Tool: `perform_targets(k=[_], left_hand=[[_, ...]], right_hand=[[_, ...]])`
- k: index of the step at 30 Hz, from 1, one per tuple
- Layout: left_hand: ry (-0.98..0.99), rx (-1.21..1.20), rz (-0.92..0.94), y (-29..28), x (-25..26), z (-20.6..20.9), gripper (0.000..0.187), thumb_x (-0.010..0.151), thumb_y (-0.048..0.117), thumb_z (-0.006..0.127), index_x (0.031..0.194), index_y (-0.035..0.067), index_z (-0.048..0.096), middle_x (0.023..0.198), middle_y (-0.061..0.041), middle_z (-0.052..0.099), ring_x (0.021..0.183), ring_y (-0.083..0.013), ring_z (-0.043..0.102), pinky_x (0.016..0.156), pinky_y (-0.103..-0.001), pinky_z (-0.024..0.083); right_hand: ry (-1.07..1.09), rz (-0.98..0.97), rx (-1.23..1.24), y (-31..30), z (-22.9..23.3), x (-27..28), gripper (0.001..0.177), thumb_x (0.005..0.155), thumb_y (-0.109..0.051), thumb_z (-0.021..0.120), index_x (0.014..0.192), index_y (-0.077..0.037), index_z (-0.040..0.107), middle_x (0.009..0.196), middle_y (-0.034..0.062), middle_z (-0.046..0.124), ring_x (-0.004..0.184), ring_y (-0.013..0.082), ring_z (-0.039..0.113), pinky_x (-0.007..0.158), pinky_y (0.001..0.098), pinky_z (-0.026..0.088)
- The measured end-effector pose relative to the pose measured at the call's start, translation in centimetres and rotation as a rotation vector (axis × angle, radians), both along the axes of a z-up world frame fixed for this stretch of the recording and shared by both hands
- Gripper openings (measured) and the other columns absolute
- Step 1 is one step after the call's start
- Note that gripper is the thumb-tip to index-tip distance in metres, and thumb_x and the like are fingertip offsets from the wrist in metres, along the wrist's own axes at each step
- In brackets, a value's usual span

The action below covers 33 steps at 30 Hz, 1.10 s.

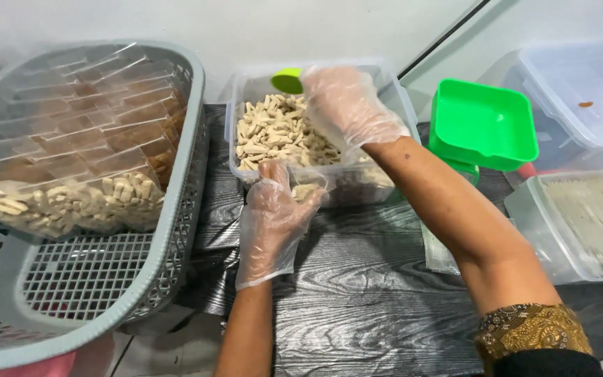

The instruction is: Packaging small white snacks from a large container into individual plastic bags using a scoop and hands.

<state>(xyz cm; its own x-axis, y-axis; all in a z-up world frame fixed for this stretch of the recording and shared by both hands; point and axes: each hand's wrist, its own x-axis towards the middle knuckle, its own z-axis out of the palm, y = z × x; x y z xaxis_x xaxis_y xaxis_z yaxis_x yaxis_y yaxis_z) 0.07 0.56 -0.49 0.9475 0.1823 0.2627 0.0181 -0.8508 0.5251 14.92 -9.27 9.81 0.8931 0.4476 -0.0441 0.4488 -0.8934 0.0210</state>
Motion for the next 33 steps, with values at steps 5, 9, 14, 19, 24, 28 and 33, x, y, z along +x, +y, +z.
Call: perform_targets(k=[5,9,14,19,24,28,33], left_hand=[[0.130,0.167,0.050,0.4,1.3,-1.7,0.088,0.079,0.071,0.062,0.136,0.007,0.044,0.121,-0.011,0.052,0.089,-0.0372,0.070,0.068,-0.051,0.064],[0.158,0.115,0.043,0.6,1.8,-2.1,0.088,0.078,0.071,0.061,0.137,0.009,0.041,0.120,-0.010,0.050,0.088,-0.0386,0.068,0.069,-0.054,0.064],[0.122,0.104,0.028,0.1,0.8,-0.7,0.089,0.079,0.066,0.063,0.138,0.003,0.042,0.117,-0.013,0.053,0.087,-0.0407,0.069,0.067,-0.055,0.063],[0.081,0.140,0.035,0.0,1.3,-1.6,0.090,0.077,0.067,0.065,0.135,0.002,0.043,0.117,-0.014,0.054,0.084,-0.0411,0.069,0.065,-0.055,0.063],[-0.021,0.170,0.020,0.1,1.0,-1.8,0.091,0.074,0.067,0.070,0.133,0.001,0.047,0.116,-0.017,0.055,0.086,-0.0425,0.069,0.066,-0.055,0.063],[-0.054,0.168,0.028,0.4,1.7,-2.3,0.089,0.075,0.065,0.070,0.132,0.001,0.048,0.117,-0.020,0.058,0.082,-0.0452,0.070,0.064,-0.055,0.062],[-0.077,0.168,0.019,0.7,2.1,-3.5,0.089,0.073,0.066,0.071,0.129,0.000,0.050,0.116,-0.021,0.060,0.080,-0.0453,0.071,0.062,-0.055,0.061]], right_hand=[[-0.241,-0.116,0.117,-5.9,-8.8,8.7,0.021,0.091,-0.014,0.061,0.096,-0.004,0.079,0.083,0.0149,0.077,0.085,0.0384,0.077,0.069,0.0573,0.062],[-0.188,-0.050,0.033,-8.7,-11.6,9.3,0.028,0.092,0.002,0.053,0.104,0.008,0.077,0.095,0.0275,0.076,0.099,0.0480,0.072,0.085,0.0586,0.059],[0.036,-0.199,0.218,-7.2,-8.4,4.5,0.036,0.102,-0.008,0.044,0.118,0.005,0.073,0.110,0.0200,0.075,0.113,0.0373,0.069,0.094,0.0334,0.056],[-0.047,0.049,0.096,-6.2,-13.9,11.3,0.033,0.095,-0.020,0.051,0.103,-0.007,0.080,0.100,0.0154,0.077,0.102,0.0404,0.073,0.085,0.0522,0.059],[-0.011,0.025,0.245,-3.0,-10.0,6.6,0.026,0.095,-0.021,0.055,0.094,-0.012,0.079,0.090,0.0104,0.077,0.090,0.0361,0.076,0.077,0.0472,0.061],[-0.224,0.189,0.235,-2.1,-9.5,6.4,0.020,0.093,-0.011,0.053,0.085,-0.012,0.071,0.078,0.0092,0.071,0.081,0.0366,0.075,0.068,0.0488,0.061],[-0.336,0.212,0.309,0.1,-9.2,5.1,0.017,0.090,-0.010,0.053,0.079,-0.017,0.063,0.068,0.0003,0.064,0.071,0.0301,0.074,0.058,0.0432,0.060]])
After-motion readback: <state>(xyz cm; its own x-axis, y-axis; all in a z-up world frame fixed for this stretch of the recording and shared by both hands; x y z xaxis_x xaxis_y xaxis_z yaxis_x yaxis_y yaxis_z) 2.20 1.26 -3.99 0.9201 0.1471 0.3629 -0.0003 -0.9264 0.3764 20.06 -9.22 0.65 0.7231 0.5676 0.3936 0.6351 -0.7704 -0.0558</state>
